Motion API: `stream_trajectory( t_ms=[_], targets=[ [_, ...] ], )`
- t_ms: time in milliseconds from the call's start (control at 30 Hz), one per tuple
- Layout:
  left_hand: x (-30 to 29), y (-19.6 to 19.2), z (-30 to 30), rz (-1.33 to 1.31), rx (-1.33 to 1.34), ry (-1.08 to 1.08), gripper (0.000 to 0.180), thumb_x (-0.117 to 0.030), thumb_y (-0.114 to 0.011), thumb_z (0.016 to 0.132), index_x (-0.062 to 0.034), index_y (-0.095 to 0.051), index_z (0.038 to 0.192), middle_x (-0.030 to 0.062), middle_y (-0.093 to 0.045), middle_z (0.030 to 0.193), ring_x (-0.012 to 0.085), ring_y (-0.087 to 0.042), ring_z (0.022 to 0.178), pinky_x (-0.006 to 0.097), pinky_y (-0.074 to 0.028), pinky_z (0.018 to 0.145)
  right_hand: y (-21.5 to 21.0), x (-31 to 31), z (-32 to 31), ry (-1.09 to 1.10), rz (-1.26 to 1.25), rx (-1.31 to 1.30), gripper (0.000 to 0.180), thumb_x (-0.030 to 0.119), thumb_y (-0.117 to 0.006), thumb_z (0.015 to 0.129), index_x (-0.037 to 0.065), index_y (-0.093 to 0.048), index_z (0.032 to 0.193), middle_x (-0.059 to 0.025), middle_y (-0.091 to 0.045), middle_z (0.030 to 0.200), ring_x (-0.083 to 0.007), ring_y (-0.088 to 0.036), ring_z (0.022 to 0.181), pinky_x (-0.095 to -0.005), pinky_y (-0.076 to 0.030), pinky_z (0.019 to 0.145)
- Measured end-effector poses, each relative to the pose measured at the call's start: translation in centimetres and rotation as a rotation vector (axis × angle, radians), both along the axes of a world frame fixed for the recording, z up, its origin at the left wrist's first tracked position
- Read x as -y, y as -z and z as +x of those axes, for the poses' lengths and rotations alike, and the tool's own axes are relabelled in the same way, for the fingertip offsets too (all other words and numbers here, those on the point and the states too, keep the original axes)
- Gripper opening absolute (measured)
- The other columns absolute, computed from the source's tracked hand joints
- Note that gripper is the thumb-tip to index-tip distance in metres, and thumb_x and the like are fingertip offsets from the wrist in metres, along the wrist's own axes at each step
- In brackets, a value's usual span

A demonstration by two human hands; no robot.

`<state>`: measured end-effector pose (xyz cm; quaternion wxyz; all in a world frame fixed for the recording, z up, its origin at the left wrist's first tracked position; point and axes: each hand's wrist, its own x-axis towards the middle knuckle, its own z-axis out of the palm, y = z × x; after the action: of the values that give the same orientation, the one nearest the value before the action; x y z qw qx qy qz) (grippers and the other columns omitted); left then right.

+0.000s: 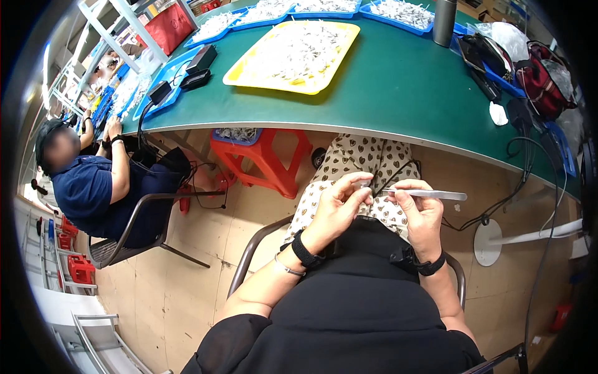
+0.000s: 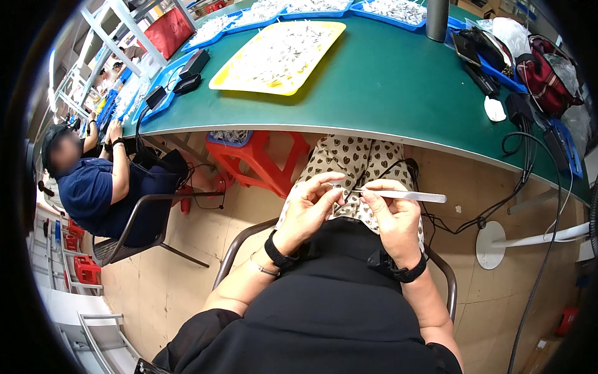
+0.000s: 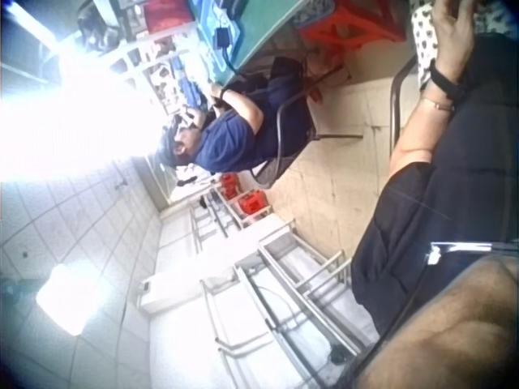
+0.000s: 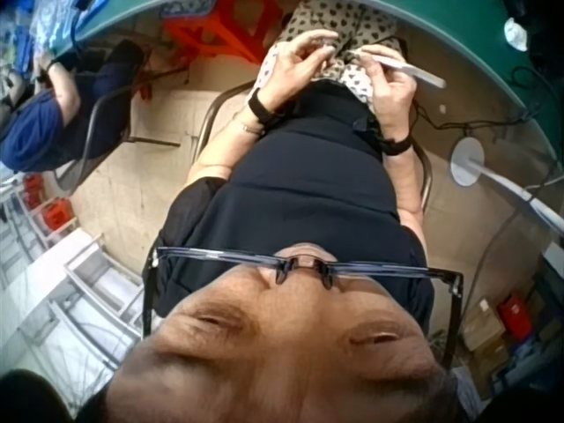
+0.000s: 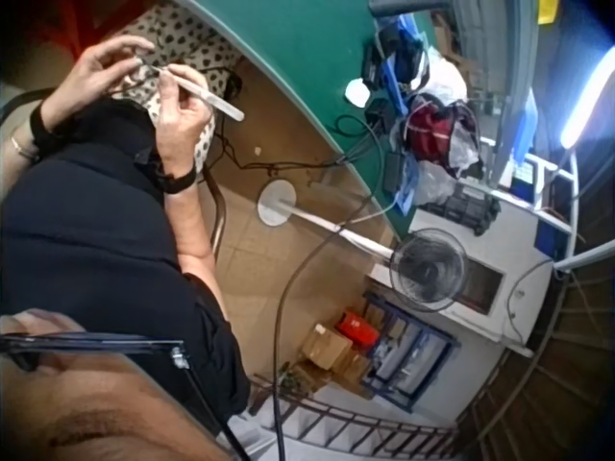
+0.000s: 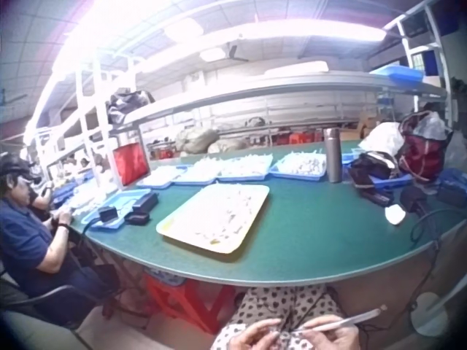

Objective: The person sits at a green workbench in a factory setting, using tweezers to manipulate small white plastic components. They pick up individual pieces, adjust them, and place them into a yellow tray. The person also moves trays of components around the workspace to access new batches.

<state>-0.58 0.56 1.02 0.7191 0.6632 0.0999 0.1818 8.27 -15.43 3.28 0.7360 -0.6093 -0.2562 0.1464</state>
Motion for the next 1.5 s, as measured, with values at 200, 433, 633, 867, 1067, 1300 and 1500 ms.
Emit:
stream_trajectory(
  t_ms=[200, 433, 633, 867, 1067, 1300, 1500],
  targets=[
    [-0.4, 0.2, 0.1, 0.041, 0.082, -0.069, 0.031, -0.006, -0.059, 0.097, -0.0067, -0.058, 0.128, 0.0008, -0.066, 0.081, 0.0005, -0.047, 0.058, 0.016, -0.039, 0.052, 0.1, -0.2, 0.0, 0.005, 0.03, -0.017, 0.013, 0.006, -0.068, 0.093, -0.001, -0.066, 0.104, -0.0051, -0.069, 0.092, -0.0106, -0.067, 0.083, -0.023, -0.053, 0.075],
    [-7.2, -8.4, 4.5, 0.194, 0.342, -0.362, 0.037, -0.008, -0.056, 0.099, -0.0035, -0.051, 0.136, 0.0063, -0.069, 0.09, 0.0013, -0.046, 0.058, 0.016, -0.039, 0.053, -0.2, 0.2, 0.6, 0.014, 0.077, 0.0, 0.014, 0.006, -0.066, 0.094, -0.002, -0.064, 0.105, -0.0071, -0.068, 0.093, -0.013, -0.067, 0.086, -0.0264, -0.056, 0.08],
    [-21.2, -13.5, 10.8, 0.312, 0.207, -0.233, 0.066, -0.016, -0.059, 0.098, -0.0064, -0.025, 0.153, 0.0077, -0.058, 0.116, 0.0141, -0.055, 0.094, 0.029, -0.052, 0.078, -0.2, 0.1, 0.7, -0.013, 0.086, 0.03, 0.014, 0.007, -0.064, 0.095, -0.003, -0.063, 0.105, -0.0081, -0.068, 0.092, -0.0135, -0.067, 0.086, -0.0278, -0.056, 0.082],
    [-21.4, -9.7, 6.2, 0.368, 0.217, -0.514, 0.041, -0.013, -0.063, 0.096, -0.0011, -0.052, 0.133, 0.0116, -0.061, 0.12, 0.0163, -0.067, 0.091, 0.028, -0.056, 0.074, 0.0, -0.1, 0.9, 0.015, 0.064, 0.03, 0.013, 0.007, -0.063, 0.096, -0.002, -0.063, 0.105, -0.0075, -0.068, 0.092, -0.014, -0.066, 0.084, -0.0271, -0.054, 0.081],
    [-14.2, -5.5, -0.7, 0.048, 0.031, -0.252, 0.027, -0.015, -0.06, 0.098, -0.0019, -0.061, 0.121, 0.0039, -0.067, 0.1, 0.0071, -0.063, 0.078, 0.02, -0.048, 0.065, 0.3, 0.1, 2.1, 0.001, 0.209, 0.114, 0.013, 0.005, -0.054, 0.099, 0.0, -0.062, 0.108, -0.014, -0.063, 0.112, -0.0195, -0.063, 0.103, -0.0339, -0.049, 0.097],
    [-14.0, -1.3, -0.7, -0.048, 0.035, -0.227, 0.021, -0.014, -0.058, 0.099, -0.0001, -0.063, 0.113, 0.0035, -0.067, 0.093, 0.0071, -0.061, 0.075, 0.021, -0.051, 0.068, -2.2, -0.9, 2.7, -0.056, 0.311, 0.033, 0.035, 0.006, -0.044, 0.102, -0.003, -0.043, 0.136, -0.0156, -0.066, 0.106, -0.0247, -0.064, 0.108, -0.0389, -0.046, 0.104],
    [-12.7, 0.8, -0.7, -0.038, -0.073, -0.196, 0.022, -0.017, -0.057, 0.1, -0.0011, -0.064, 0.113, 0.003, -0.067, 0.094, 0.0075, -0.06, 0.077, 0.024, -0.051, 0.068, -3.6, -1.4, 3.0, -0.102, 0.337, -0.038, 0.033, 0.011, -0.043, 0.104, 0.0, -0.044, 0.135, -0.0059, -0.055, 0.088, -0.0117, -0.052, 0.076, -0.0342, -0.045, 0.093]
  ],
)
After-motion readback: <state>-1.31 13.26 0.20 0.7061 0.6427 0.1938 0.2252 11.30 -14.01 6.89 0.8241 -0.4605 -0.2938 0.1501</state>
